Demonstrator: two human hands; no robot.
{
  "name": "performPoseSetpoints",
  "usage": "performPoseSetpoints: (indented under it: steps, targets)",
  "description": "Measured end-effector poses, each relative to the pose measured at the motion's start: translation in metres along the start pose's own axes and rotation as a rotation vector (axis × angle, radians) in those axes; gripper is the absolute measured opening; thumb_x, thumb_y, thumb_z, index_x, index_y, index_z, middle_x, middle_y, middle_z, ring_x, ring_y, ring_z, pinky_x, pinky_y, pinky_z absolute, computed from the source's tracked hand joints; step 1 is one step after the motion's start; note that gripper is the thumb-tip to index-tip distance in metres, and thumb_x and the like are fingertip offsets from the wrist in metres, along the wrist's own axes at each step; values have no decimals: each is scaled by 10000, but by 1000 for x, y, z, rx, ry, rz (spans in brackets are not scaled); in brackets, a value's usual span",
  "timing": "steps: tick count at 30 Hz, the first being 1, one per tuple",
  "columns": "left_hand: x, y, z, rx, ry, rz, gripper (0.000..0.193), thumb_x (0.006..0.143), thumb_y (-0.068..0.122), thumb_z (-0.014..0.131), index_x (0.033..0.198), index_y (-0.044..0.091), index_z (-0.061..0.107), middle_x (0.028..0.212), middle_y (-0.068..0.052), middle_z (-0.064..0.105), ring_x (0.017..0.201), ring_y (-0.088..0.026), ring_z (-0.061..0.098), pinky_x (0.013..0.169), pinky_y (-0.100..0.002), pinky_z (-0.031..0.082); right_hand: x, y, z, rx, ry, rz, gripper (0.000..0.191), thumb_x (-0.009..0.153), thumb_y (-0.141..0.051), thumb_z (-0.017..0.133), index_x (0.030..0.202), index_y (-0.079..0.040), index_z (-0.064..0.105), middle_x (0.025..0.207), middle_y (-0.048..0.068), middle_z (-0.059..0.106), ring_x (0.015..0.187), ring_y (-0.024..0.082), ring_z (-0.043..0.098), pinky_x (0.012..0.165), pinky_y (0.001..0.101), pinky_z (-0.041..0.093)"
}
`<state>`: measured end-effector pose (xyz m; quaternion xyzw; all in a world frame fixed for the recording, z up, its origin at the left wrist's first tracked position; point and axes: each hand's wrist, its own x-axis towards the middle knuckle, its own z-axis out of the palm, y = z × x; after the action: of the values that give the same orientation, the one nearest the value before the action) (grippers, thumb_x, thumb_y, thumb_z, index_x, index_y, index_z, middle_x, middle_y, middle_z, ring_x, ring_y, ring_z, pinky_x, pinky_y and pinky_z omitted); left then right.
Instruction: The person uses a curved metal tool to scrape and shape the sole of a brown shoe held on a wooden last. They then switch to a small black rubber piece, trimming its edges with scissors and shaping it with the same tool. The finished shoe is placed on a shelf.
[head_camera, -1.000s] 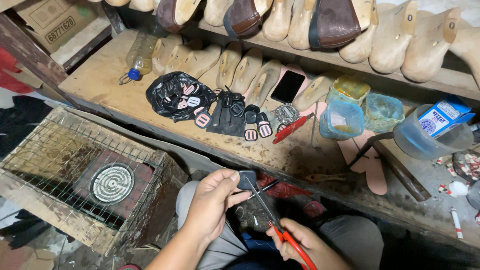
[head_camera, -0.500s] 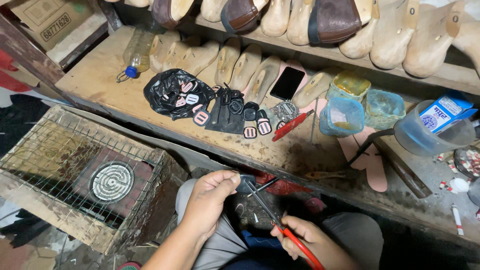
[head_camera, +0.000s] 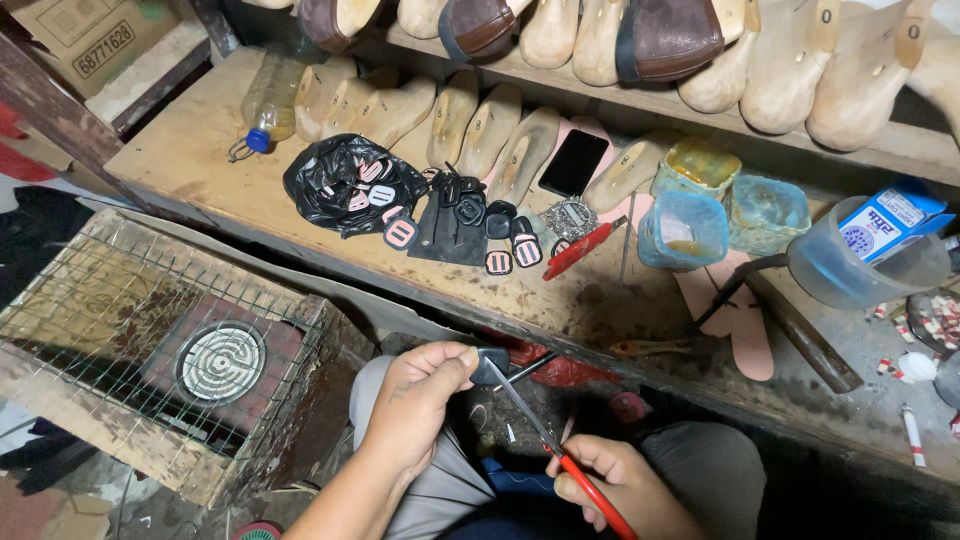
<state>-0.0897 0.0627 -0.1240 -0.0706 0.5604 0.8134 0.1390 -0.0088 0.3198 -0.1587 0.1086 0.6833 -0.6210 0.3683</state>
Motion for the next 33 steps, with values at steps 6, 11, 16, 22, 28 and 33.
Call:
performPoseSetpoints:
  steps: [6,11,16,22,28,33]
  targets:
    - [-3,4,0,35,0,15,161,931,107,675,918,-31,758,790,-10,688,749,-90,580,728,-249,466,-4,-14,6,-44,31,35,162,854,-186,741,974,-79,724,646,-25,608,478,78,543,458,231,445]
    - [-5,6,-1,75,7,19,166,933,107,666,917,-28,760,797,0,692,741,-78,583,719,-241,469,-9,-17,7,-85,59,70,149,848,-197,752,913,-74,699,640,-28,612,470,82,533,455,236,436]
    - [0,-1,-2,124,2,31,162,937,109,667,907,-26,751,771,1,671,728,-78,570,700,-237,460,-9,-9,6,-268,90,-289,278,840,-184,842,776,-33,618,635,-42,530,587,53,492,550,249,413]
    - [5,-4,-1,62,-3,92,104,966,39,652,1004,-58,642,804,-53,699,743,-139,671,675,-262,539,-8,-2,5,-166,6,-247,274,819,-63,758,1079,-64,670,735,-31,504,667,57,460,627,240,413]
    - [-2,9,12,-16,-25,6,289,893,-16,594,1156,97,635,949,-38,740,808,-152,730,708,-298,604,-7,0,4,-74,-172,-235,336,885,-91,601,1217,-42,597,855,-3,558,698,79,540,639,233,458]
    - [-5,9,13,1,-59,15,155,928,35,613,1071,25,672,955,-53,744,840,-131,718,742,-304,615,0,0,7,60,-222,-262,316,901,-79,622,1213,-34,595,864,-10,537,712,76,522,651,224,449]
